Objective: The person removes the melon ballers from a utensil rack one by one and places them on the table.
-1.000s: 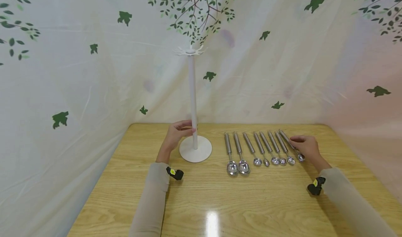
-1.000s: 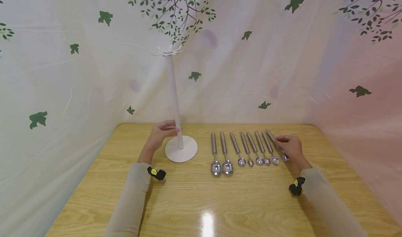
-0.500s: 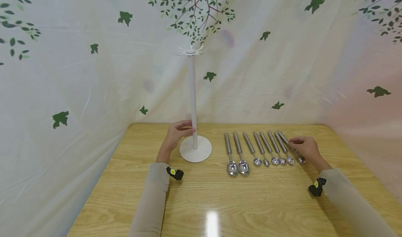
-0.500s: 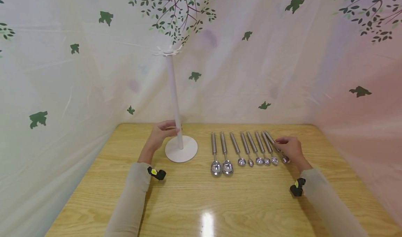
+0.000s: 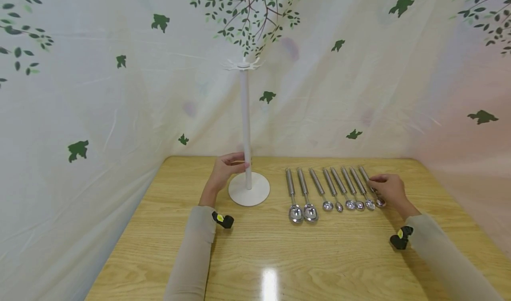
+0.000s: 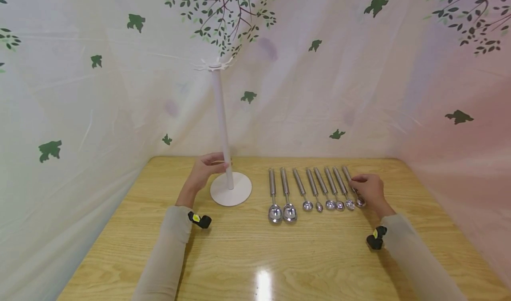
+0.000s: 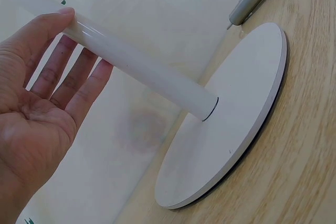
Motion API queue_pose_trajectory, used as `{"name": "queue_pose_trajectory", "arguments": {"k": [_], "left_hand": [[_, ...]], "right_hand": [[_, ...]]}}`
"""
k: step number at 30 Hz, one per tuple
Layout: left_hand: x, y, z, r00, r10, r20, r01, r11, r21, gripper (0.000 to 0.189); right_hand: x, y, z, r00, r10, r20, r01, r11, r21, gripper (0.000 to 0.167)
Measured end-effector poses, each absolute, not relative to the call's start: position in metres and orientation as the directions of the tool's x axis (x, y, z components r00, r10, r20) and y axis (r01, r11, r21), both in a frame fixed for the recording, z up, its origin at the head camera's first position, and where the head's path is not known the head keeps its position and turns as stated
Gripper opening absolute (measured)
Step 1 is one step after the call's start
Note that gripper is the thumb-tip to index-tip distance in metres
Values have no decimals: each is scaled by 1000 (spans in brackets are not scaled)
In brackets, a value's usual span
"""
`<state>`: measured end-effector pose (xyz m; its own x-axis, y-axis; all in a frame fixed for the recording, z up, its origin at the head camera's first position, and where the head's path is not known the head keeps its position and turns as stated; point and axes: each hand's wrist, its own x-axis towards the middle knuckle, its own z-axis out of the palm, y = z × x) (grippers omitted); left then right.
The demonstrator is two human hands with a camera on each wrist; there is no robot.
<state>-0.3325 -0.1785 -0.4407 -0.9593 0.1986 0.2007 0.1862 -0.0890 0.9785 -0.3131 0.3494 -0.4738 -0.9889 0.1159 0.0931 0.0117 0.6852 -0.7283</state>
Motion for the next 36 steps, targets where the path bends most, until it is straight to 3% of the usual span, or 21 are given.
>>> {"name": "queue_pose_trajectory", "arguments": {"k": [36], "left_hand": [[-331, -177, -443, -960, 192, 203, 193, -73, 979, 37]], "right_hand": [[-315, 352, -476, -993, 99, 59, 18, 636, -772, 47]]}}
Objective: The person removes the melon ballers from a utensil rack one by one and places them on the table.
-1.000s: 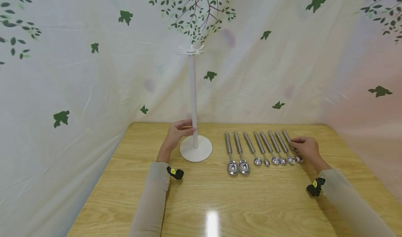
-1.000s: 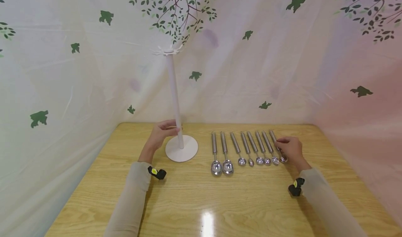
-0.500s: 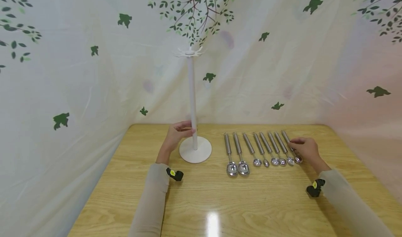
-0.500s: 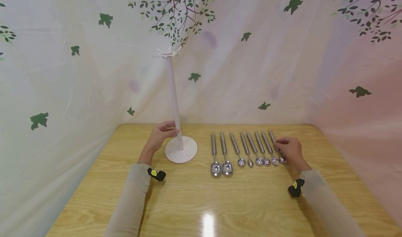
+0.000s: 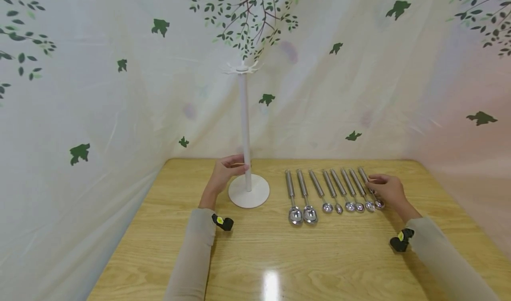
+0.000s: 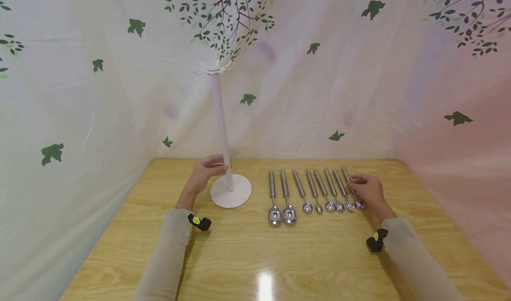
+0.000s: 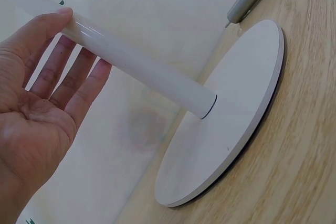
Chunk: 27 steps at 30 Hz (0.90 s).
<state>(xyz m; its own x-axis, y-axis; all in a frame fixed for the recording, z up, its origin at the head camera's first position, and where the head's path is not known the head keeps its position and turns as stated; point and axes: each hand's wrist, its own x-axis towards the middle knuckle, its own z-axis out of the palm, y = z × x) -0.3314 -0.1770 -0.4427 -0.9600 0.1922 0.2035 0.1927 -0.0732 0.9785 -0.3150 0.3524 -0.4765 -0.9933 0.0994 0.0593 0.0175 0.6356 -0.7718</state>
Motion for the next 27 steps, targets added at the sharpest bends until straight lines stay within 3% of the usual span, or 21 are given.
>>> {"name": "queue_pose_trajectory", "arguments": {"k": [13, 27], "left_hand": [[-336, -172, -439, -960, 202, 196, 188, -57, 981, 40], [-338, -181, -438, -963, 162, 215, 211, -40, 977, 40]], "right_hand": [[-314, 355, -466, -998, 52, 42, -3, 591, -807, 57], [-321, 350, -450, -1000, -10, 0, -7, 650, -760, 68]]}}
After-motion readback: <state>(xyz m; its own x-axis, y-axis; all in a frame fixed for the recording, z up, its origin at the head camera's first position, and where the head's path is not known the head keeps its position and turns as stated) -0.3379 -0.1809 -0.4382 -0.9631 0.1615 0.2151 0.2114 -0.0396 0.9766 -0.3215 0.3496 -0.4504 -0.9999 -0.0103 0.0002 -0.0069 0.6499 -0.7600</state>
